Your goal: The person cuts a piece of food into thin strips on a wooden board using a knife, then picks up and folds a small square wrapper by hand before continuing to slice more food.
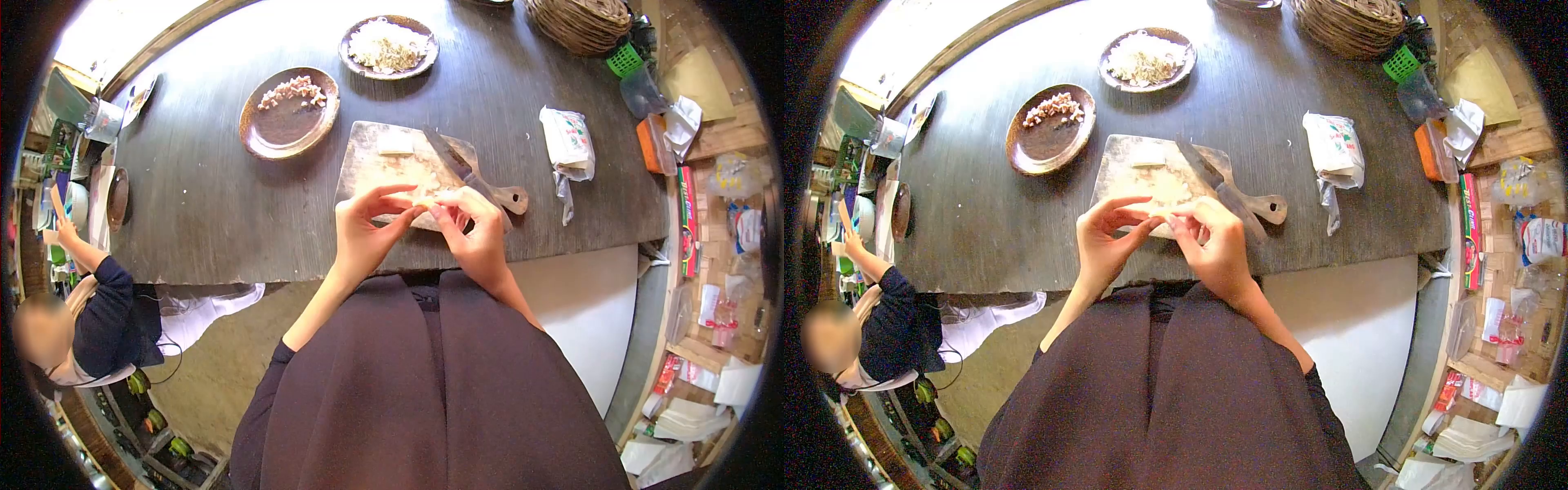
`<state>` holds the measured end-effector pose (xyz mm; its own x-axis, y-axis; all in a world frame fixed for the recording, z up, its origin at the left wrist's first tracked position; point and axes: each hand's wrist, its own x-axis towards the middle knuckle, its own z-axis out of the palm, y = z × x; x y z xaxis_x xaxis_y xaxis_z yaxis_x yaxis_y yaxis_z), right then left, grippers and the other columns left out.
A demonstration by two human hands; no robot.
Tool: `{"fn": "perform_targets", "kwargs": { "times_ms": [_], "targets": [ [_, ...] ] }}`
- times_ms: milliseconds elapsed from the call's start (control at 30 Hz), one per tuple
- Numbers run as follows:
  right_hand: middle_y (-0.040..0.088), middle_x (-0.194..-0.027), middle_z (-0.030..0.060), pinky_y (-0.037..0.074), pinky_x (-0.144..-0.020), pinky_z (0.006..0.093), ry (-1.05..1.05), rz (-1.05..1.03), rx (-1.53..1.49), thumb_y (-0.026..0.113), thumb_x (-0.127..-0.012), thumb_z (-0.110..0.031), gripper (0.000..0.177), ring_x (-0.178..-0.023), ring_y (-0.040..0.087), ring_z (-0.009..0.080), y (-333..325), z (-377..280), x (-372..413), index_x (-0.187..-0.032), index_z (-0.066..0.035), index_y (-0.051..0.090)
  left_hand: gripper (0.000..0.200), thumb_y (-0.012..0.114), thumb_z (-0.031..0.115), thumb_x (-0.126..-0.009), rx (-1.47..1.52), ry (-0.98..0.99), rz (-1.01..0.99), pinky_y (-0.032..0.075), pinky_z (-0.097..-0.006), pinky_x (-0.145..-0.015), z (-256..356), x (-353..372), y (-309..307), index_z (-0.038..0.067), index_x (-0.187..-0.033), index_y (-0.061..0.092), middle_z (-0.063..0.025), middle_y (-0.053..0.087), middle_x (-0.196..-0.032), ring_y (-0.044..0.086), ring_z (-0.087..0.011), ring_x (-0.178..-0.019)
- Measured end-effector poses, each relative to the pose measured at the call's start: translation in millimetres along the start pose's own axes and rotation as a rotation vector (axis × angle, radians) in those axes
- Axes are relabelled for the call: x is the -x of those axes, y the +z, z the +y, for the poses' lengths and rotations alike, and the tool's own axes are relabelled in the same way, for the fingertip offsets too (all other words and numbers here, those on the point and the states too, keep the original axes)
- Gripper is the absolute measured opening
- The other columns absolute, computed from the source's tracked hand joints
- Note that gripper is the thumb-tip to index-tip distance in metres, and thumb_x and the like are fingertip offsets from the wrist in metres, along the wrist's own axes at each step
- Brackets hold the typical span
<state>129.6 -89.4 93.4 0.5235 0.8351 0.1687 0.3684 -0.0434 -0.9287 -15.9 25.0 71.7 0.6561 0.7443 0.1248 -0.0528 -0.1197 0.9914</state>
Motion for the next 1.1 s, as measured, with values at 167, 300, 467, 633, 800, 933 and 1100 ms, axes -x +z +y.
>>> {"fn": "perform_targets", "kwargs": {
  "times_ms": [167,300,467,633,800,933,1100],
  "targets": [
    [0.061,-0.106,0.0110,0.048,-0.086,0.0403,-0.180,0.125,0.609,0.076,-0.084,-0.014,0.024,-0.100,0.059,0.0288,-11.3,40.0,-5.8,-0.107,-0.009,0.072,0.014,0.080,0.005,-0.088,-0.228,0.040,0.124,0.056,-0.0282,-0.080,-38.7,5.8,7.2,0.001,-0.101,0.076,-0.0064,0.077,-0.088,0.073,-0.0137,-0.084],
    [0.058,-0.114,0.0107,0.045,-0.092,0.0446,-0.144,0.186,0.826,0.079,-0.081,-0.019,0.046,-0.108,0.056,0.0305,-19.7,62.2,-7.3,-0.124,-0.015,0.064,0.010,0.081,0.014,-0.083,-0.472,0.202,0.191,0.050,-0.0381,-0.074,-54.1,11.6,12.3,0.008,-0.088,0.074,-0.0072,0.072,-0.080,0.067,-0.0292,-0.079],
    [0.061,-0.116,0.0085,0.045,-0.098,0.0453,-0.056,0.095,0.834,0.075,-0.085,-0.014,0.044,-0.112,0.059,0.0304,-25.8,67.9,-7.1,-0.127,-0.014,0.062,0.013,0.084,0.017,-0.078,-0.810,0.221,0.227,0.041,-0.0406,-0.091,-59.4,13.1,8.6,0.014,-0.085,0.073,0.0001,0.071,-0.084,0.059,-0.0266,-0.094],
    [0.061,-0.112,0.0087,0.047,-0.092,0.0428,-0.148,0.147,0.870,0.069,-0.089,-0.009,0.038,-0.107,0.060,0.0281,-22.9,73.3,-4.3,-0.127,-0.012,0.062,0.017,0.085,0.021,-0.078,-0.819,0.250,0.268,0.039,-0.0410,-0.096,-61.5,14.8,11.2,0.017,-0.090,0.074,0.0029,0.071,-0.093,0.058,-0.0259,-0.103],
    [0.062,-0.112,0.0136,0.050,-0.091,0.0438,-0.201,0.133,0.701,0.060,-0.094,-0.003,0.039,-0.104,0.062,0.0341,-35.0,49.2,13.0,-0.133,-0.011,0.060,0.022,0.086,0.023,-0.077,-0.851,0.311,0.249,0.037,-0.0420,-0.098,-59.2,19.4,11.1,0.018,-0.094,0.074,0.0058,0.072,-0.101,0.056,-0.0258,-0.110],
    [0.062,-0.108,0.0186,0.052,-0.084,0.0447,-0.055,-0.100,0.497,0.053,-0.098,-0.001,0.045,-0.094,0.063,0.0393,-41.7,29.5,37.1,-0.142,-0.011,0.056,0.021,0.085,0.024,-0.078,-0.897,0.313,0.221,0.035,-0.0430,-0.099,-60.3,23.4,12.2,0.020,-0.096,0.074,0.0069,0.072,-0.102,0.056,-0.0260,-0.110],
    [0.059,-0.098,0.0140,0.054,-0.065,0.0475,-0.012,-0.254,0.576,0.059,-0.099,-0.013,0.045,-0.073,0.066,0.0374,-35.9,36.3,58.9,-0.143,-0.015,0.054,0.017,0.084,0.024,-0.079,-0.878,0.344,0.254,0.034,-0.0428,-0.098,-66.3,28.2,16.1,0.021,-0.095,0.076,0.0075,0.072,-0.102,0.056,-0.0250,-0.108]
  ]
}}
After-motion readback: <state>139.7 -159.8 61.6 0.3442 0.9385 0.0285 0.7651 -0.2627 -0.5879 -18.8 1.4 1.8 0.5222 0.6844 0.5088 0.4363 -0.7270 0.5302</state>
